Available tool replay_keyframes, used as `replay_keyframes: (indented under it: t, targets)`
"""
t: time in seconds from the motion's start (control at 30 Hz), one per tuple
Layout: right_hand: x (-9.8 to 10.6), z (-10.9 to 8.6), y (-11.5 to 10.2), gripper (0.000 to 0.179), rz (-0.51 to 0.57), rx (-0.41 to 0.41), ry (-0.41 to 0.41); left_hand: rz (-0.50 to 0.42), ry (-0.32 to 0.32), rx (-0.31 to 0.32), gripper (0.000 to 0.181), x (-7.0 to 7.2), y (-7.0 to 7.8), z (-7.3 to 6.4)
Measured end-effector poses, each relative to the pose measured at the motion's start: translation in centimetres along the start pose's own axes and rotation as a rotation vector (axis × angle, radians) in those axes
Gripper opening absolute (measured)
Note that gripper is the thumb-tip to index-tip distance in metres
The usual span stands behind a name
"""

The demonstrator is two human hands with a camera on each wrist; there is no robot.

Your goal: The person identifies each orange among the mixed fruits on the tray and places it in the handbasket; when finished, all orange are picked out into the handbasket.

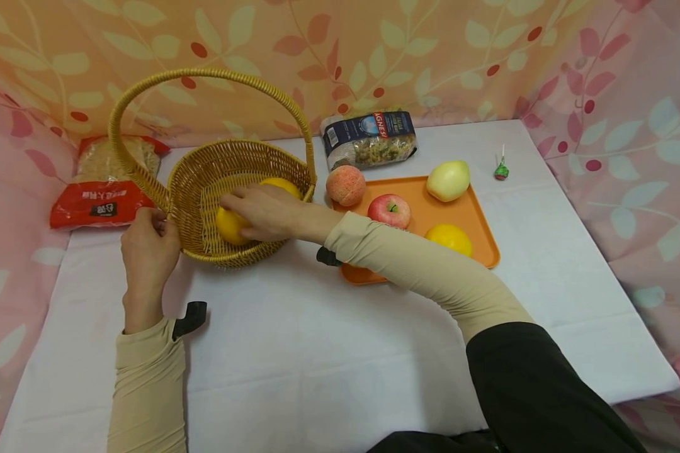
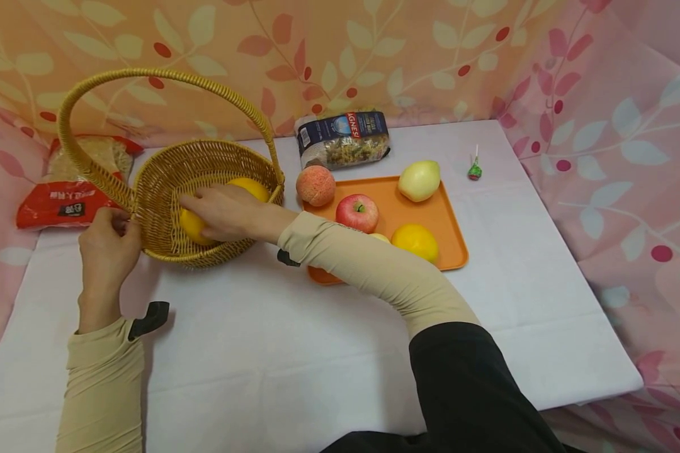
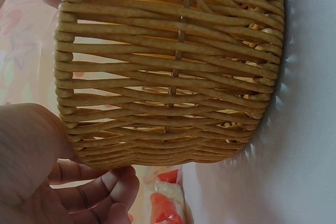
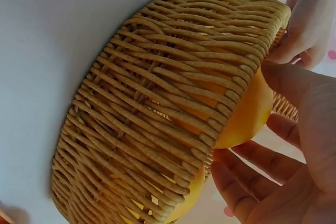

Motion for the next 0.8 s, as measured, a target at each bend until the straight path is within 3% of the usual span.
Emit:
replay_keyframes:
  t: [0.53, 0.8]
  targets:
    - [-0.39, -0.28, -0.62, 0.055, -0.059, 0.08, -0.031, -0.015, 0.033, -0.025, 0.035, 0.14, 0.19, -0.12]
    - [-0.62, -0.46, -0.54, 0.053, -0.076, 0.041, -0.048, -0.018, 0.041, -0.029, 0.034, 0.23, 0.21, -0.12]
Point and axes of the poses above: each hand's wrist, its own z-axis towards the middle knuckle, its own x-axis out of the back of the hand, y = z × x, the point moved 7 cm from there along z, towards the middle knuckle, and after that the axes turned 15 degrees about y, right-handed, at the moved point
